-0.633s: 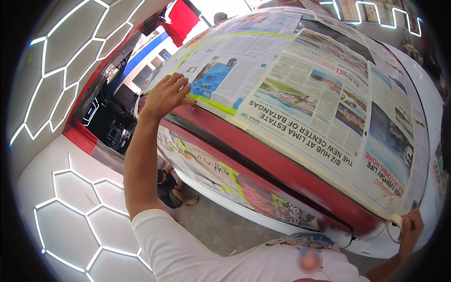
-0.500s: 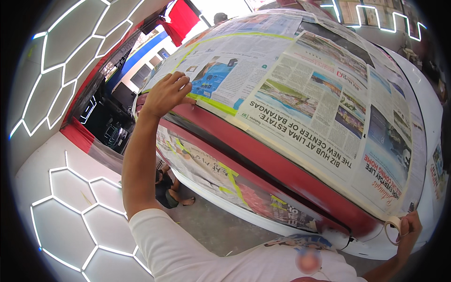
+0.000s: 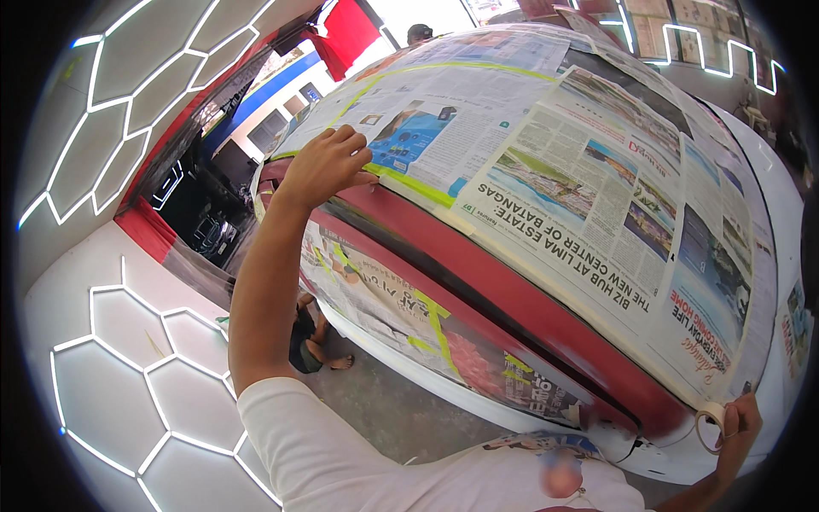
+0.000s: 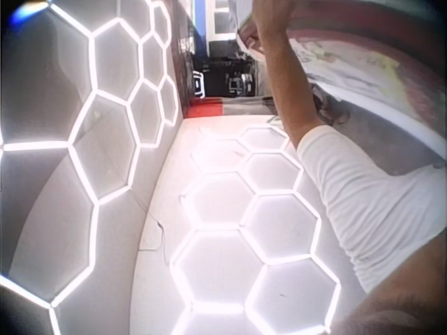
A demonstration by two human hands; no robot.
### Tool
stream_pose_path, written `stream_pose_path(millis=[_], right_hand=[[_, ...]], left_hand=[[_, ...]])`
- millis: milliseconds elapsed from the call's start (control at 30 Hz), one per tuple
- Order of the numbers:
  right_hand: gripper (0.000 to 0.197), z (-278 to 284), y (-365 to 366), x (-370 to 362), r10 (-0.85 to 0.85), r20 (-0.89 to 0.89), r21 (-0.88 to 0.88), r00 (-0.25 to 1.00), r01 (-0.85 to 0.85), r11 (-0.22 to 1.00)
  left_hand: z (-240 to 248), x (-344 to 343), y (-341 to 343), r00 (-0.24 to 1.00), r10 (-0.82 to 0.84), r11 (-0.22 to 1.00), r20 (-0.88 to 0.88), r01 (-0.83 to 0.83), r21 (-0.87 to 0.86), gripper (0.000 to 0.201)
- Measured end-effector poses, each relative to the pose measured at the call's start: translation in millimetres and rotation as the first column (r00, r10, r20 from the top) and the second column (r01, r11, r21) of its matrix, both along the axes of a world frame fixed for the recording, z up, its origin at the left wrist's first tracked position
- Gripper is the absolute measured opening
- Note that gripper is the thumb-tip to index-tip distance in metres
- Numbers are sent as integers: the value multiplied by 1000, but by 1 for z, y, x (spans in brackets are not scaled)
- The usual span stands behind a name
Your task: The person uses masking tape to secure sheets of newspaper onto the hood and trunk of a white car. They repeatedly tear pieces of tape and press them down to hold the paper in place.
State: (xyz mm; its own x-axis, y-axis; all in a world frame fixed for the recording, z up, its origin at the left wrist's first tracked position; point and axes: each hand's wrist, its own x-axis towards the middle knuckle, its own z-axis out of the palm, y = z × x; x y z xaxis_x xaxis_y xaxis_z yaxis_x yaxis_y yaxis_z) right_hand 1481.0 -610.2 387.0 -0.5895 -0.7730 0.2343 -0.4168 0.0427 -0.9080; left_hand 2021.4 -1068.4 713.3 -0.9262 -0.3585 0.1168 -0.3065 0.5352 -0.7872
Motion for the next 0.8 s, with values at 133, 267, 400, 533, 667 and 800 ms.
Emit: stream_pose_path(millis=[133,267,400,533,667,800], right_hand=[[30,-1,3,1,-15,12,-45,1000,16,999],[31,-1,8,-2,-15,-10,-30,1000,14,999],[30,-8,14,-9,27,-80,-36,996,-30,999],[29,7,13,1,29,-65,-40,997,-32,999],[29,12,17,1,21,-32,7,999,-21,1000],[30,10,20,0,23,48,5,999,-23,1000]], left_hand=[[-6,-6,10,993,39,998,-110,-33,58,28],[-9,-8,14,997,-8,996,-83,15,93,26],[-9,-18,12,990,-128,991,54,126,40,25],[-1,-27,16,983,-112,993,147,107,40,26],[1,-26,13,982,-112,993,151,106,46,27],[0,-26,13,979,-123,992,160,116,58,27]])
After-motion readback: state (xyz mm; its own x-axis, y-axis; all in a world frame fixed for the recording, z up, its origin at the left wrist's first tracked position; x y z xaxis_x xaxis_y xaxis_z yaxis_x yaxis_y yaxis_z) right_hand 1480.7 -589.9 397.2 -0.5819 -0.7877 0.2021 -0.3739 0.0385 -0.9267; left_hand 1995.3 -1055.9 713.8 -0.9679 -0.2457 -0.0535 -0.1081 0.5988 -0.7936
